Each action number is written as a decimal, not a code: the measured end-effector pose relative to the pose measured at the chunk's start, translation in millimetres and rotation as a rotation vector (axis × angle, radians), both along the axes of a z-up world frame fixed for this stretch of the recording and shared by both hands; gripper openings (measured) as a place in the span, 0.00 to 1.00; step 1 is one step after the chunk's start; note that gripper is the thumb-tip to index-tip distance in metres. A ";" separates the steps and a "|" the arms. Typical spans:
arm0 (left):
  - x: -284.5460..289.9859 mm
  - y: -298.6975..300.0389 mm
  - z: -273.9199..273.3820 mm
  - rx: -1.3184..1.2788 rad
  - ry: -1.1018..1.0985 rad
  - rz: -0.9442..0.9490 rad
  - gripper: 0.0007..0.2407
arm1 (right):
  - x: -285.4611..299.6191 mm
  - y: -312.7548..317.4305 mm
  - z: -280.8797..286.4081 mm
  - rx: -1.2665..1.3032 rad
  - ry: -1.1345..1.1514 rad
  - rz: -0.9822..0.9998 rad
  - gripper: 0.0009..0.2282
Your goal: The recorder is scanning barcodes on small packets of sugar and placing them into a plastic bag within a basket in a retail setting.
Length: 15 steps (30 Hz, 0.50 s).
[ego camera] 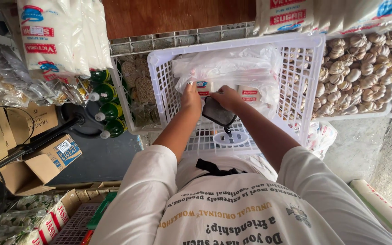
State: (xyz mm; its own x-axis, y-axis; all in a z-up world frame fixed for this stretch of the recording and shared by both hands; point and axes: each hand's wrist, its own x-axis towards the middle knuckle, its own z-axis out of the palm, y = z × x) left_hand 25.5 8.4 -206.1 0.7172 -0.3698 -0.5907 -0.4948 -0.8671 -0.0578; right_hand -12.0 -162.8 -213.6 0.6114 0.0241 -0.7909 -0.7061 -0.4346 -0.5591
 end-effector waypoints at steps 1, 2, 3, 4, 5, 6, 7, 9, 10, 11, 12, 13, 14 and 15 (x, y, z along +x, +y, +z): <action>-2.9 3.9 -13.4 -0.102 -0.001 0.128 0.19 | -2.7 3.7 -16.8 0.001 -0.002 0.003 0.25; -6.1 8.5 -26.3 -0.205 -0.002 0.256 0.18 | -5.5 7.5 -33.7 -0.054 -0.029 0.045 0.25; -12.4 15.1 -37.9 -0.304 0.001 0.384 0.18 | -11.4 12.9 -50.1 -0.106 -0.051 0.087 0.24; -57.3 6.2 -102.3 -0.404 0.003 0.513 0.18 | -11.7 14.9 -52.2 -0.103 -0.050 0.089 0.24; -75.4 28.9 -120.4 -0.504 0.002 0.642 0.18 | -11.2 16.4 -54.4 -0.102 -0.042 0.089 0.25; -38.1 51.5 -150.4 -0.605 0.001 0.771 0.18 | -10.7 17.9 -56.3 -0.100 -0.035 0.089 0.25; -34.5 51.0 -143.1 -0.605 -0.001 0.772 0.18 | -8.9 20.8 -58.1 -0.100 -0.036 0.090 0.25; -29.4 49.2 -128.3 0.398 -0.099 -0.500 0.22 | -7.1 25.8 -61.3 0.006 0.084 0.074 0.25; -30.3 48.7 -132.0 0.398 -0.099 -0.499 0.22 | -7.4 27.5 -59.2 0.006 0.084 0.075 0.25; -29.7 47.6 -135.9 0.443 -0.115 -0.535 0.22 | -6.5 28.8 -57.2 -0.013 0.075 0.020 0.26; -29.0 46.5 -139.7 0.488 -0.132 -0.571 0.22 | -5.5 30.0 -54.9 -0.031 0.066 -0.035 0.27; -20.0 36.8 -101.9 0.489 -0.135 -0.570 0.22 | -5.5 31.4 -57.5 -0.032 0.063 -0.035 0.27; -11.1 27.1 -64.0 0.479 -0.060 -0.546 0.22 | -5.5 32.7 -59.9 0.014 0.108 -0.069 0.25; -2.5 17.4 -26.0 0.469 0.014 -0.521 0.22 | -5.6 33.9 -62.3 0.061 0.153 -0.102 0.24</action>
State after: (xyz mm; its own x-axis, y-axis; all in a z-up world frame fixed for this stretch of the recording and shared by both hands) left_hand 23.0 25.9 -232.0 0.5065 -0.3670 -0.7802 -0.8429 -0.4014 -0.3584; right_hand -17.6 -128.8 -275.9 0.4857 0.0187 -0.8739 -0.8236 -0.3252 -0.4647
